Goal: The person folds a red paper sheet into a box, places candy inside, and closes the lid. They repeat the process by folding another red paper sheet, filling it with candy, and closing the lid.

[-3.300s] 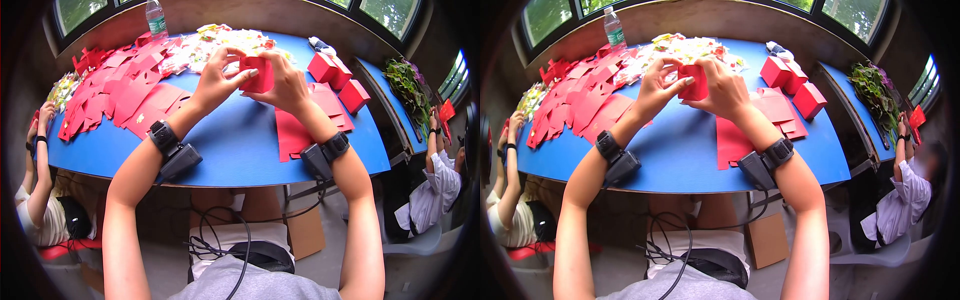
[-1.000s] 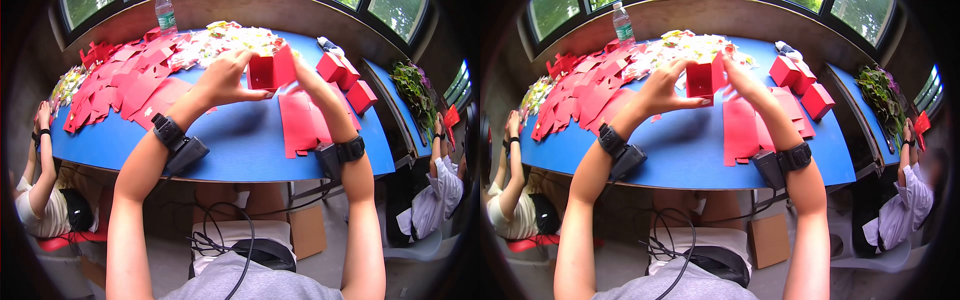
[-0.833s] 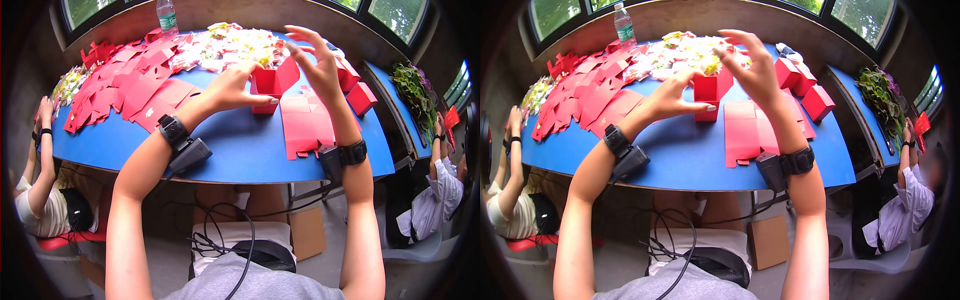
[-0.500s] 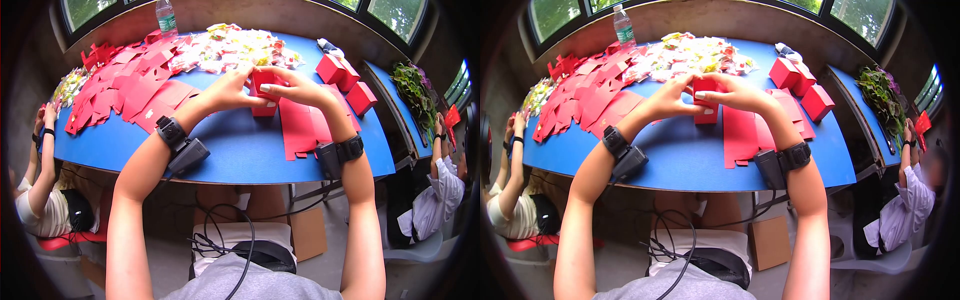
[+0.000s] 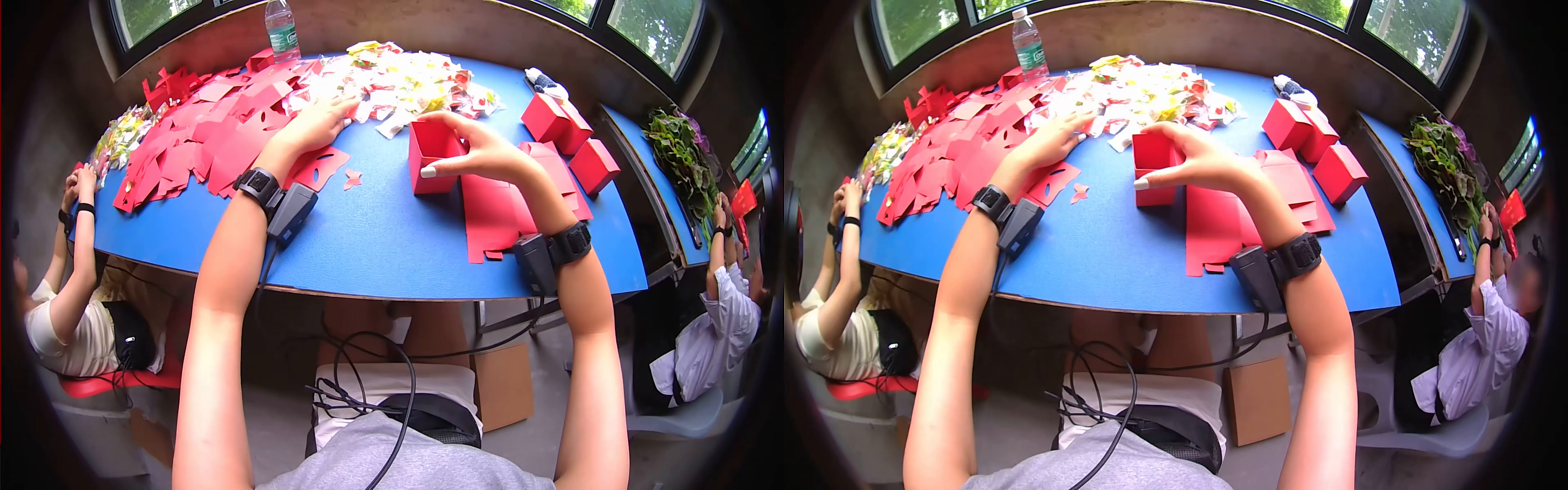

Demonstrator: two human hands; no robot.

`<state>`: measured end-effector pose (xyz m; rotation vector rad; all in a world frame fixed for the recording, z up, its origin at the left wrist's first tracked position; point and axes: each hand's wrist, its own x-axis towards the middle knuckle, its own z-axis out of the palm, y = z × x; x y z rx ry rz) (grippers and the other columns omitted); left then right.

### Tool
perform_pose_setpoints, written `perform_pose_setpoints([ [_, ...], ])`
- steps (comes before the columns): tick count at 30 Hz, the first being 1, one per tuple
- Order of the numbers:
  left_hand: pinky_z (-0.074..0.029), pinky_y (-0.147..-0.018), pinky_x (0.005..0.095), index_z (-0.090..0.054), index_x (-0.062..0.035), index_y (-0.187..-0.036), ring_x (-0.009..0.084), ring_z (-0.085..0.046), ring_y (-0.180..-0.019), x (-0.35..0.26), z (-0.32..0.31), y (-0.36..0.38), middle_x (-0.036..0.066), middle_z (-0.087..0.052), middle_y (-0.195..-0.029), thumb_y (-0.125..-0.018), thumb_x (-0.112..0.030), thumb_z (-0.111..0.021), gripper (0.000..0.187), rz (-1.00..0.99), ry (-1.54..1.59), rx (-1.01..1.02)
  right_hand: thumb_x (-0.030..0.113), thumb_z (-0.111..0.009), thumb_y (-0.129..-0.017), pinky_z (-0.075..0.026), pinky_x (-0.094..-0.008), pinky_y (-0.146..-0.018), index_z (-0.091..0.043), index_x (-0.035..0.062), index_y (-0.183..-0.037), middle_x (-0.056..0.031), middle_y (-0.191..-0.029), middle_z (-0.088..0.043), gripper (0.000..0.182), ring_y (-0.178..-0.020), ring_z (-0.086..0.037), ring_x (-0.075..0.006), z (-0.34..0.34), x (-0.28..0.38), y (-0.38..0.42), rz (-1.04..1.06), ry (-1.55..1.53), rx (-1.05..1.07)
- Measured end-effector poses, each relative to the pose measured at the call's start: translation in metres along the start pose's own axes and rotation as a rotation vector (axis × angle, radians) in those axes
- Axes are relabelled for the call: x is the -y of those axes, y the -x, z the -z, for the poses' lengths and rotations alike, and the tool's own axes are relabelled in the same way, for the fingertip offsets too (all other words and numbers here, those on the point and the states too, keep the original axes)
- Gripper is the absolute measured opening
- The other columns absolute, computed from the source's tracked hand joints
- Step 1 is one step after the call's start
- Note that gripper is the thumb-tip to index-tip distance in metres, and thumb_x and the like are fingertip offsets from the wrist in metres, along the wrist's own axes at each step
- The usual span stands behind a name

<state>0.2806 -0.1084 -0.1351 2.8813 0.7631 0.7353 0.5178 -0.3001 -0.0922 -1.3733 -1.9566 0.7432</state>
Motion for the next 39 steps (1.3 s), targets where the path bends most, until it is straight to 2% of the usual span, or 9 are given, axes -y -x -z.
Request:
perform_pose_setpoints([
  [7,-0.046,-0.075,0.0401,-0.061,-0.0058,-0.089,0.0313,-0.058,-0.087,-0.021,0.022,-0.005,0.014,-0.061,-0.091,-0.082,-0.016,-0.06,0.013,-0.09,-0.174,0.058,0.033,-0.081,-0.065,-0.042,-0.0318,-0.093,-0.04,0.0082,-0.13,-0.0132,-0.118,-0.053,0.081,-0.109,-0.051,-0.0209,-0.012,0.011,0.001,0.063,-0.107,0.086],
  [15,-0.047,-0.072,0.0396,-0.064,-0.0071,-0.098,0.0288,-0.06,-0.083,-0.031,0.019,-0.006,0.015,-0.062,-0.089,-0.079,-0.029,-0.062,0.029,-0.158,-0.201,0.109,0.033,-0.081,-0.065,-0.04,-0.0322,-0.095,-0.037,0.0071,-0.132,-0.0131,-0.121,-0.05,0.084,-0.113,-0.048,-0.0218,-0.012,0.013,0.001,0.025,-0.161,0.128],
  [25,-0.048,-0.062,0.0294,-0.053,-0.004,-0.096,0.0167,-0.061,-0.072,-0.046,0.031,-0.006,0.008,-0.058,-0.08,-0.076,-0.026,-0.073,0.036,0.222,0.433,0.366,0.033,-0.081,-0.065,-0.04,-0.0319,-0.095,-0.036,0.0064,-0.133,-0.0136,-0.12,-0.05,0.085,-0.112,-0.049,-0.0219,-0.011,0.015,0.001,0.039,-0.116,0.117],
  [27,-0.045,-0.052,0.0238,-0.054,-0.0019,-0.088,0.0108,-0.057,-0.06,-0.049,0.037,-0.007,0.005,-0.056,-0.074,-0.073,-0.021,-0.075,0.031,0.179,0.548,0.247,0.033,-0.081,-0.065,-0.041,-0.0317,-0.094,-0.036,0.0063,-0.133,-0.0137,-0.12,-0.05,0.085,-0.111,-0.049,-0.0218,-0.011,0.014,0.001,0.034,-0.135,0.117],
  [29,-0.046,-0.048,0.0227,-0.059,-0.0009,-0.078,0.0077,-0.054,-0.052,-0.043,0.036,-0.016,0.002,-0.054,-0.068,-0.076,-0.02,-0.074,0.024,-0.119,0.275,-0.216,0.033,-0.081,-0.064,-0.042,-0.0313,-0.093,-0.036,0.0062,-0.132,-0.0139,-0.12,-0.05,0.086,-0.109,-0.05,-0.0216,-0.012,0.012,0.001,0.04,-0.161,0.118],
  [31,-0.042,-0.048,0.0261,-0.063,0.0004,-0.083,0.0113,-0.054,-0.056,-0.063,0.05,-0.019,0.006,-0.056,-0.063,-0.077,-0.031,-0.073,0.034,-0.057,0.38,-0.436,0.032,-0.081,-0.064,-0.042,-0.0313,-0.092,-0.036,0.0056,-0.132,-0.0141,-0.119,-0.05,0.086,-0.109,-0.051,-0.0213,-0.012,0.013,0.001,0.033,-0.152,0.115],
  [35,-0.041,-0.05,0.0242,-0.065,-0.0014,-0.086,0.0071,-0.048,-0.056,-0.107,0.057,-0.011,0.001,-0.056,-0.065,-0.092,-0.031,-0.055,0.031,-0.079,0.946,-0.02,0.035,-0.081,-0.064,-0.042,-0.0314,-0.092,-0.037,0.0025,-0.13,-0.0148,-0.118,-0.051,0.086,-0.108,-0.051,-0.0214,-0.011,0.014,0.001,0.055,-0.144,0.112],
  [37,-0.042,-0.053,0.029,-0.063,0.0024,-0.09,0.008,-0.045,-0.057,-0.12,0.036,-0.01,0.001,-0.054,-0.062,-0.093,-0.026,-0.052,0.031,-0.28,0.67,-0.072,0.036,-0.081,-0.064,-0.042,-0.0314,-0.091,-0.037,0.0013,-0.129,-0.015,-0.116,-0.051,0.086,-0.108,-0.05,-0.0216,-0.01,0.015,0.003,0.052,-0.103,0.103],
  [39,-0.043,-0.055,0.0306,-0.063,0.0036,-0.086,0.0101,-0.046,-0.056,-0.126,0.036,-0.006,0.004,-0.056,-0.06,-0.09,-0.025,-0.056,0.03,-0.155,0.686,0.096,0.038,-0.081,-0.063,-0.042,-0.0315,-0.091,-0.038,0.0001,-0.128,-0.0152,-0.115,-0.051,0.086,-0.108,-0.05,-0.0218,-0.01,0.014,0.001,0.05,-0.06,0.101],
])
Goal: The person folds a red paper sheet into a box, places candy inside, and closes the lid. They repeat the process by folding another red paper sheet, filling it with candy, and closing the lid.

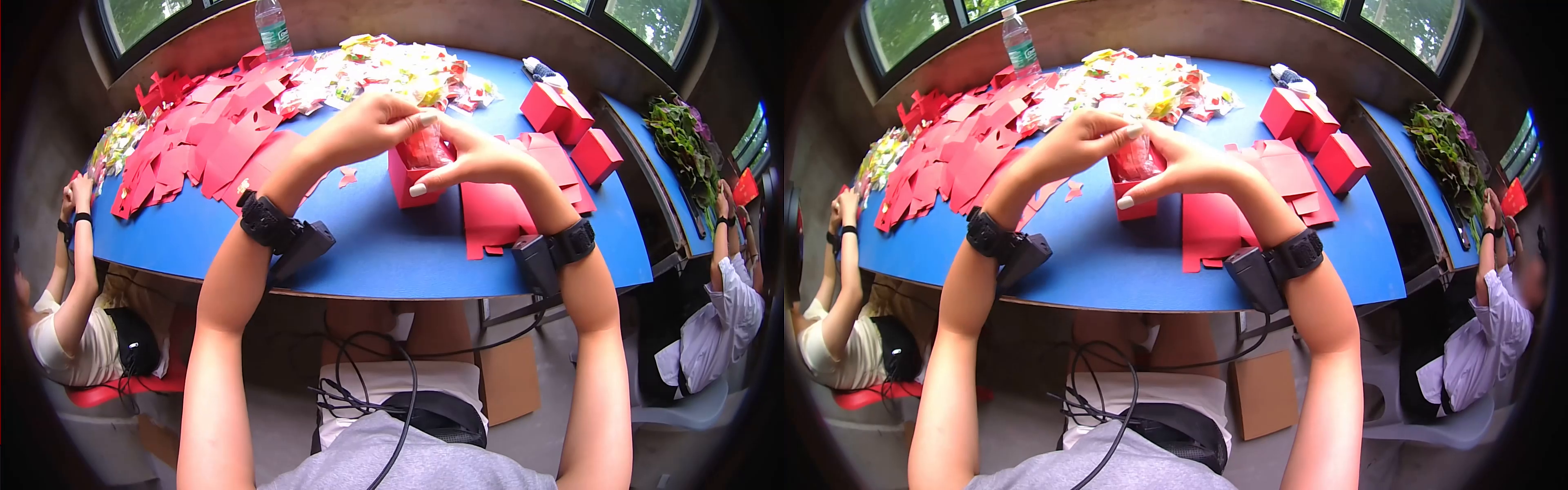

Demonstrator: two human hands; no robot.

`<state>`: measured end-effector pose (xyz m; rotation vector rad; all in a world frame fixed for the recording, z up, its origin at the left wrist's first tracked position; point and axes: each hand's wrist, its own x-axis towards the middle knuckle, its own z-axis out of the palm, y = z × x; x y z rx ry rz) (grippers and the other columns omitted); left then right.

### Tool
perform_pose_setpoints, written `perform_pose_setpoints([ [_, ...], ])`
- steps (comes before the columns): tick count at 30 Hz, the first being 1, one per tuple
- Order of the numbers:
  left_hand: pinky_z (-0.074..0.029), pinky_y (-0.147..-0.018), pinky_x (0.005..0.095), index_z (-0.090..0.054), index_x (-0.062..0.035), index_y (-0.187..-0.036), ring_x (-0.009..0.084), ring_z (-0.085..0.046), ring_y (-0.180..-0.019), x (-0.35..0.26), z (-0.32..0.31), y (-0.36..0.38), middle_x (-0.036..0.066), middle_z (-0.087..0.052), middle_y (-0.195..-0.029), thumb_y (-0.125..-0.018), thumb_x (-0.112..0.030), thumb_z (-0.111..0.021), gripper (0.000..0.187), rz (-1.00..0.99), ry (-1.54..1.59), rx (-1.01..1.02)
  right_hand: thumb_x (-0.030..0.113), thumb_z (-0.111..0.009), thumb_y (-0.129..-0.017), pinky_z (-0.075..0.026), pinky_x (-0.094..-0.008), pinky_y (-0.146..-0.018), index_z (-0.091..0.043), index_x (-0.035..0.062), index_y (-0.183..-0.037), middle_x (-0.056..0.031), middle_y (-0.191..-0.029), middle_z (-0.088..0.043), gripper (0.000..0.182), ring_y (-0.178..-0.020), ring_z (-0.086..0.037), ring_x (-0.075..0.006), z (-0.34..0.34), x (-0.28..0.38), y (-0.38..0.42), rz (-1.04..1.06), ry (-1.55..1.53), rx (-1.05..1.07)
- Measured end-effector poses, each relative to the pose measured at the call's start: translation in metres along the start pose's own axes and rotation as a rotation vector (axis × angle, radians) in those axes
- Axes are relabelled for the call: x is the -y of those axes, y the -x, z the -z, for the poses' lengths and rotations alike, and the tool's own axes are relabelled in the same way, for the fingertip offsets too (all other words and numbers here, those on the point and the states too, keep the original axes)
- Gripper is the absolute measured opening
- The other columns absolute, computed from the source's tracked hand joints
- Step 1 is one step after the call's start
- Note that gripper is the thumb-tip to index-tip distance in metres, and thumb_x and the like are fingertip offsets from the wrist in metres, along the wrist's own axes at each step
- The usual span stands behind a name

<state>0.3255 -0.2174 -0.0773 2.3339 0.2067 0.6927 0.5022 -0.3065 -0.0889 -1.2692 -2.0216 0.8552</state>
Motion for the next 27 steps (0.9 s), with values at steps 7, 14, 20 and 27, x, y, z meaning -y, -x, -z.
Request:
perform_pose_setpoints([
  [7,-0.042,-0.059,0.0254,-0.068,0.0006,-0.082,0.0079,-0.051,-0.062,0.002,0.009,0.003,0.004,-0.063,-0.069,-0.083,-0.019,-0.065,0.02,0.052,-0.169,0.053,0.042,-0.081,-0.062,-0.041,-0.0313,-0.092,-0.037,-0.0018,-0.128,-0.0149,-0.115,-0.05,0.091,-0.108,-0.048,-0.0226,-0.001,0.0,-0.001,-0.002,-0.014,0.014],
  [14,-0.048,-0.074,0.0299,-0.055,-0.0023,-0.104,0.0161,-0.057,-0.086,0.002,0.004,0.004,0.013,-0.06,-0.097,-0.071,-0.024,-0.076,0.045,0.077,-0.409,-0.208,0.042,-0.081,-0.063,-0.041,-0.0318,-0.093,-0.03,0.0004,-0.134,-0.018,-0.121,-0.047,0.097,-0.113,-0.048,-0.0256,-0.002,-0.001,0.0,-0.004,0.067,-0.026],
  [20,-0.051,-0.077,0.0315,-0.05,0.0021,-0.116,0.0246,-0.06,-0.095,0.033,0.02,-0.001,0.019,-0.056,-0.109,-0.066,-0.031,-0.079,0.067,0.339,-0.063,-0.313,0.042,-0.08,-0.064,-0.043,-0.0337,-0.09,-0.035,0.0066,-0.126,-0.019,-0.117,-0.05,0.085,-0.11,-0.051,-0.0259,0.0,0.003,0.001,-0.064,-0.005,-0.019],
  [27,-0.04,-0.096,0.0422,-0.057,-0.0129,-0.116,0.0338,-0.052,-0.109,0.091,0.034,0.009,0.018,-0.057,-0.111,-0.081,-0.019,-0.061,0.036,0.137,-0.594,-0.151,0.044,-0.076,-0.069,-0.045,-0.032,-0.079,-0.052,0.0086,-0.108,-0.0144,-0.105,-0.051,0.058,-0.098,-0.052,-0.0251,-0.001,-0.005,-0.002,0.092,0.134,-0.01],
])
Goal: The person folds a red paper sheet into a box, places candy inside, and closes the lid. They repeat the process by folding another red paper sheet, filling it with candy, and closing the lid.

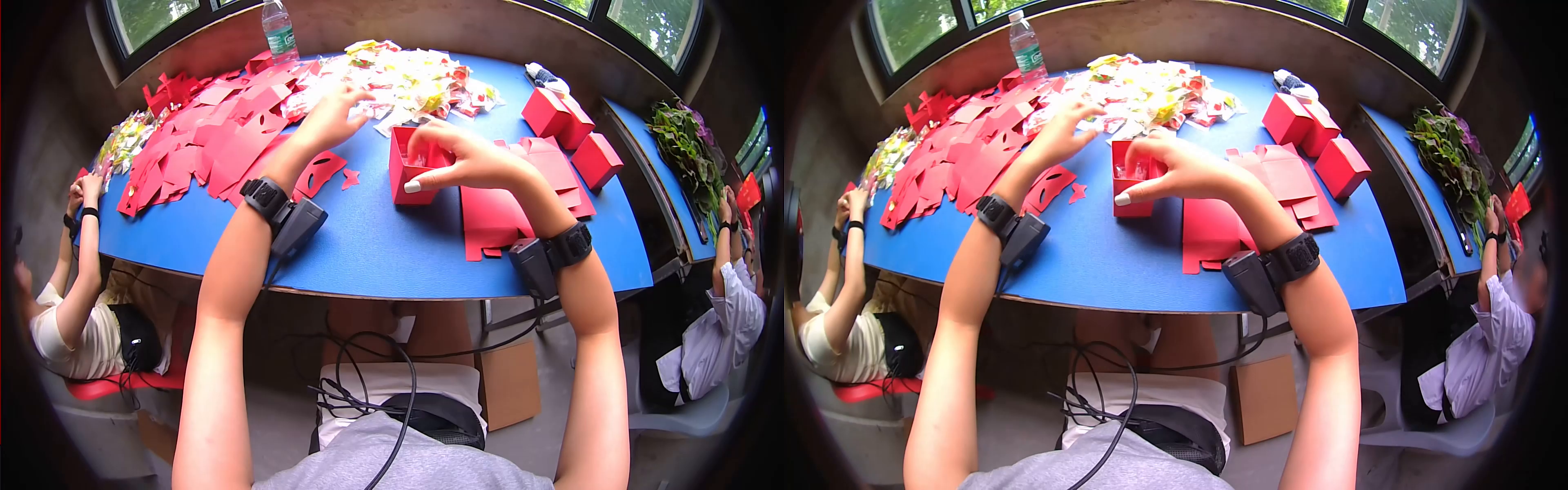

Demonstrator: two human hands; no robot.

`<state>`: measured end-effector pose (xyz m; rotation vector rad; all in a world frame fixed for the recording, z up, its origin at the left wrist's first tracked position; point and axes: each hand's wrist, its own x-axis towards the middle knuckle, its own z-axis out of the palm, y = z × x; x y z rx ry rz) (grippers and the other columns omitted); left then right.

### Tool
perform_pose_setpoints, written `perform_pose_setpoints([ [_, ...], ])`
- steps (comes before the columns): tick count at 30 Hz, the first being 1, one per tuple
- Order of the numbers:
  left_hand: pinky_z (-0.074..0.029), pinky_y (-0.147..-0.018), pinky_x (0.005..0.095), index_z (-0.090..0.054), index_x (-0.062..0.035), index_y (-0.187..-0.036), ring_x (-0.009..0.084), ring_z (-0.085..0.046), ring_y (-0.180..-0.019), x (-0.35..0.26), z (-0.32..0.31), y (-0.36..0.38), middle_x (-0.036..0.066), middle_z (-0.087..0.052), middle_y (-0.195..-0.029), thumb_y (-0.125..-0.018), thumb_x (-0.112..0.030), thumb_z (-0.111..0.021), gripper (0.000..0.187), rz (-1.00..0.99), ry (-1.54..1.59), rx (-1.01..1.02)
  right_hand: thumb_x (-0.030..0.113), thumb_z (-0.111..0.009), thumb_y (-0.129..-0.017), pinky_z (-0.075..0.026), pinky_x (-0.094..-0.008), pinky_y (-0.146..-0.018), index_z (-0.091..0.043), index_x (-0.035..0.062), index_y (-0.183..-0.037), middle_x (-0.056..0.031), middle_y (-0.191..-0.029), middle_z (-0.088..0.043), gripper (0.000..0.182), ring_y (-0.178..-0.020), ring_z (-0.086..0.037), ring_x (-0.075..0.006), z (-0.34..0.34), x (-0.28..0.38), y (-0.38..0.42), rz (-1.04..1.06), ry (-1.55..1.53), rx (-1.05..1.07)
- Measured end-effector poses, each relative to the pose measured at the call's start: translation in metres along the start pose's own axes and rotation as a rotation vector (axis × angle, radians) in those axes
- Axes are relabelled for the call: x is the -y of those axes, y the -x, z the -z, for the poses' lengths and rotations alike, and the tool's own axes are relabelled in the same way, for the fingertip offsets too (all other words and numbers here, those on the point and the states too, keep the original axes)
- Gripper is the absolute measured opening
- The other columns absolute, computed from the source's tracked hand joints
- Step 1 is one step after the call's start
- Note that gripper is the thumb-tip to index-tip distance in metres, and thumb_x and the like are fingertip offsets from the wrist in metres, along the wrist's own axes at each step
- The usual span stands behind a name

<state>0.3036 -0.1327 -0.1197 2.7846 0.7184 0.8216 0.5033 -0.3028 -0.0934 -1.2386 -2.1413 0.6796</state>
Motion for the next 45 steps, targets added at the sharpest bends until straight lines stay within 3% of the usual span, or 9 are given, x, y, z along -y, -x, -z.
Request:
perform_pose_setpoints([
  [12,-0.041,-0.092,0.0384,-0.05,-0.01,-0.12,0.0297,-0.052,-0.108,0.007,-0.02,-0.001,0.016,-0.057,-0.11,-0.082,-0.025,-0.062,0.043,0.034,-0.014,-0.024,0.049,-0.073,-0.07,-0.044,-0.0296,-0.073,-0.065,0.0037,-0.09,-0.0109,-0.099,-0.05,0.05,-0.086,-0.053,-0.0224,0.0,0.012,0.003,-0.091,0.113,0.011],
  [15,-0.044,-0.085,0.0378,-0.054,-0.0094,-0.113,0.028,-0.057,-0.098,0.002,-0.016,-0.003,0.015,-0.061,-0.1,-0.082,-0.024,-0.063,0.036,0.01,-0.027,-0.014,0.038,-0.073,-0.074,-0.038,-0.0335,-0.095,-0.062,0.0077,-0.1,-0.0156,-0.122,-0.047,0.042,-0.121,-0.042,-0.0288,-0.001,0.016,0.002,-0.186,0.052,0.047],
  [17,-0.047,-0.08,0.0376,-0.057,-0.0089,-0.109,0.027,-0.06,-0.091,-0.002,-0.011,-0.003,0.014,-0.063,-0.094,-0.082,-0.023,-0.063,0.031,0.017,-0.027,-0.004,0.051,-0.071,-0.072,-0.045,-0.0321,-0.077,-0.061,0.0029,-0.099,-0.012,-0.101,-0.051,0.056,-0.093,-0.054,-0.0244,-0.003,0.007,0.002,-0.069,0.126,0.0],
  [20,-0.049,-0.067,0.0374,-0.063,-0.0068,-0.098,0.0262,-0.062,-0.07,-0.003,-0.008,-0.005,0.014,-0.064,-0.079,-0.084,-0.026,-0.062,0.024,-0.006,-0.103,-0.186,0.051,-0.07,-0.072,-0.044,-0.0312,-0.078,-0.06,0.002,-0.098,-0.011,-0.1,-0.051,0.057,-0.093,-0.054,-0.0237,-0.002,0.013,0.005,-0.1,0.177,-0.021],
  [27,-0.045,-0.072,0.0235,-0.064,-0.0008,-0.098,0.0049,-0.054,-0.08,-0.078,0.024,-0.001,0.0,-0.064,-0.085,-0.093,-0.026,-0.053,0.027,0.039,0.946,-0.015,0.04,-0.072,-0.073,-0.038,-0.0355,-0.096,-0.058,0.0049,-0.104,-0.0166,-0.122,-0.048,0.049,-0.114,-0.047,-0.0274,-0.002,0.015,0.004,-0.249,0.1,0.009],
  [31,-0.048,-0.068,0.0275,-0.065,-0.0027,-0.086,0.0115,-0.059,-0.075,-0.092,0.009,0.004,0.005,-0.064,-0.076,-0.08,-0.024,-0.066,0.022,-0.09,0.663,0.057,0.037,-0.074,-0.071,-0.034,-0.0359,-0.101,-0.036,0.0047,-0.131,-0.0202,-0.124,-0.047,0.078,-0.116,-0.046,-0.0304,-0.001,0.01,0.002,-0.295,0.227,0.196],
  [35,-0.048,-0.07,0.0289,-0.066,-0.0027,-0.077,0.0137,-0.059,-0.071,-0.072,0.011,0.001,0.006,-0.063,-0.073,-0.075,-0.023,-0.069,0.021,0.026,0.478,0.148,0.044,-0.074,-0.068,-0.039,-0.037,-0.096,-0.016,0.0002,-0.138,-0.0265,-0.114,-0.054,0.101,-0.11,-0.053,-0.0361,-0.009,0.002,0.002,-0.082,0.102,-0.142],
  [39,-0.047,-0.074,0.0304,-0.054,-0.0001,-0.11,0.0171,-0.058,-0.086,-0.07,-0.001,0.009,0.012,-0.061,-0.096,-0.07,-0.032,-0.074,0.055,0.246,0.652,0.015,0.039,-0.076,-0.069,-0.036,-0.0366,-0.099,-0.015,0.0032,-0.137,-0.024,-0.123,-0.046,0.098,-0.116,-0.048,-0.0331,-0.012,0.001,-0.002,0.023,0.142,-0.134],
  [45,-0.041,-0.093,0.0346,-0.049,-0.003,-0.12,0.0225,-0.052,-0.107,-0.026,-0.006,-0.005,0.013,-0.053,-0.119,-0.09,-0.019,-0.054,0.034,0.283,0.629,-0.05,0.033,-0.077,-0.07,-0.039,-0.036,-0.096,-0.023,0.0102,-0.134,-0.0221,-0.123,-0.046,0.087,-0.115,-0.048,-0.0284,-0.016,0.017,0.001,-0.065,0.024,-0.111],
])
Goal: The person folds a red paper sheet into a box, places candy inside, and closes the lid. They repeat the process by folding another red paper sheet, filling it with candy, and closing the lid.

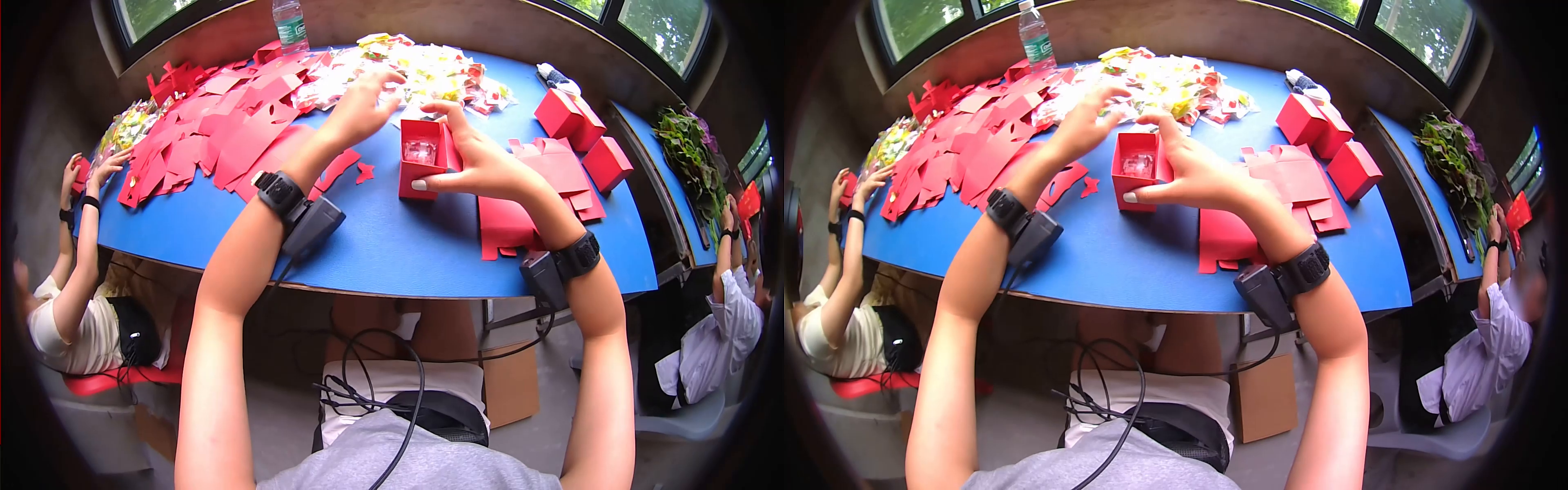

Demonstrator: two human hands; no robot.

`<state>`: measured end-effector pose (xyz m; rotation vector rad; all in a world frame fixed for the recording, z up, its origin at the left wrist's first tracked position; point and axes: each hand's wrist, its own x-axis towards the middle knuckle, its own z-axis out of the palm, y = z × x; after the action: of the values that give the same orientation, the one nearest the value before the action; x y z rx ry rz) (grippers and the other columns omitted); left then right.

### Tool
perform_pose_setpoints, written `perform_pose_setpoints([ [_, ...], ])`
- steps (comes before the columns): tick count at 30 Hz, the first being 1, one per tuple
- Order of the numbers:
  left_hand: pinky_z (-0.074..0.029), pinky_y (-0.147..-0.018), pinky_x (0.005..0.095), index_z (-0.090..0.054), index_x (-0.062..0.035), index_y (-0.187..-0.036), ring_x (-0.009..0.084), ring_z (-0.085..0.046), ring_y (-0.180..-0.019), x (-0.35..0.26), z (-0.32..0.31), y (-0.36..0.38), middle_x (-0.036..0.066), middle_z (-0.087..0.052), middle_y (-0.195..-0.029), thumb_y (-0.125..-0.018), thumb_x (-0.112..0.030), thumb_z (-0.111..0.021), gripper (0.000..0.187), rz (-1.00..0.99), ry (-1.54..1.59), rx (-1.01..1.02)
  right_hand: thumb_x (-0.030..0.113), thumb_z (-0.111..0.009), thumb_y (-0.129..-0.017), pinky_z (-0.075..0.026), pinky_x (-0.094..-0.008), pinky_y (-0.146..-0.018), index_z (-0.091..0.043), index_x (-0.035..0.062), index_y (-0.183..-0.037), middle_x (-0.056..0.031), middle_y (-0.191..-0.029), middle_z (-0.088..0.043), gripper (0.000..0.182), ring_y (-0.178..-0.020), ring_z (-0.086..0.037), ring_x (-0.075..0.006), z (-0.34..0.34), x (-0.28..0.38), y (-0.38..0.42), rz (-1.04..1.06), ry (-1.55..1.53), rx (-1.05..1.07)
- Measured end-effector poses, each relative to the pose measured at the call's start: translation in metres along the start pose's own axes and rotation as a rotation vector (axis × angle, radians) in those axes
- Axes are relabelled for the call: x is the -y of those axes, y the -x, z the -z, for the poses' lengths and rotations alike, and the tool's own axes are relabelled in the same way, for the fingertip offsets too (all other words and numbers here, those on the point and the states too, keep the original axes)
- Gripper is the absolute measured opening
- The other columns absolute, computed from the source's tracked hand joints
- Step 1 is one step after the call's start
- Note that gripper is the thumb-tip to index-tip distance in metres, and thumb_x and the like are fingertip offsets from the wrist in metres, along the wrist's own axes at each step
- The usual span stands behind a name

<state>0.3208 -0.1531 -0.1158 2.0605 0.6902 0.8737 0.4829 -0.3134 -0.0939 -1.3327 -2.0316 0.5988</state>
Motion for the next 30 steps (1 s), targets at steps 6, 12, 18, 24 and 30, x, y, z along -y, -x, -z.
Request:
perform_pose_setpoints([
  [6,-0.042,-0.091,0.0424,-0.056,-0.0155,-0.114,0.0331,-0.049,-0.113,0.019,-0.005,-0.002,0.019,-0.051,-0.122,-0.083,-0.016,-0.06,0.032,-0.392,-0.524,0.355,0.029,-0.076,-0.07,-0.04,-0.0361,-0.094,-0.022,0.0109,-0.135,-0.0204,-0.116,-0.051,0.086,-0.109,-0.052,-0.0283,0.001,0.0,0.0,0.018,0.013,0.017],
  [12,-0.048,-0.073,0.0347,-0.047,-0.0107,-0.118,0.024,-0.061,-0.079,0.013,0.001,-0.006,0.013,-0.061,-0.092,-0.082,-0.009,-0.062,0.039,-0.402,-0.177,0.013,0.029,-0.076,-0.069,-0.04,-0.0351,-0.094,-0.02,0.0112,-0.137,-0.0199,-0.115,-0.052,0.09,-0.108,-0.052,-0.0277,-0.001,-0.005,0.0,-0.017,0.026,0.016],
  [18,-0.05,-0.074,0.0252,-0.042,-0.0106,-0.128,0.0128,-0.061,-0.086,-0.054,0.0,0.014,0.009,-0.059,-0.093,-0.084,-0.005,-0.058,0.047,-0.303,0.341,-0.183,0.029,-0.077,-0.069,-0.04,-0.0352,-0.093,-0.019,0.0074,-0.137,-0.0189,-0.111,-0.054,0.092,-0.107,-0.052,-0.0257,-0.001,-0.005,0.0,-0.036,0.045,-0.039],
  [24,-0.054,-0.07,0.0256,-0.063,-0.0024,-0.1,0.0141,-0.064,-0.078,-0.064,-0.024,0.031,0.009,-0.061,-0.085,-0.077,-0.003,-0.06,0.023,-0.229,0.279,0.177,0.032,-0.078,-0.069,-0.037,-0.0368,-0.097,-0.008,0.0051,-0.138,-0.018,-0.111,-0.053,0.101,-0.11,-0.051,-0.0272,-0.006,-0.019,-0.006,0.079,0.004,-0.187],
  [30,-0.051,-0.066,0.0287,-0.065,-0.0027,-0.093,0.0141,-0.064,-0.07,-0.049,-0.008,0.022,0.006,-0.066,-0.076,-0.07,-0.01,-0.069,0.024,-0.331,-0.195,0.089,0.03,-0.079,-0.068,-0.037,-0.0375,-0.099,-0.009,0.0055,-0.138,-0.0186,-0.115,-0.052,0.101,-0.111,-0.051,-0.027,-0.002,-0.007,-0.003,-0.075,-0.15,-0.093],
])
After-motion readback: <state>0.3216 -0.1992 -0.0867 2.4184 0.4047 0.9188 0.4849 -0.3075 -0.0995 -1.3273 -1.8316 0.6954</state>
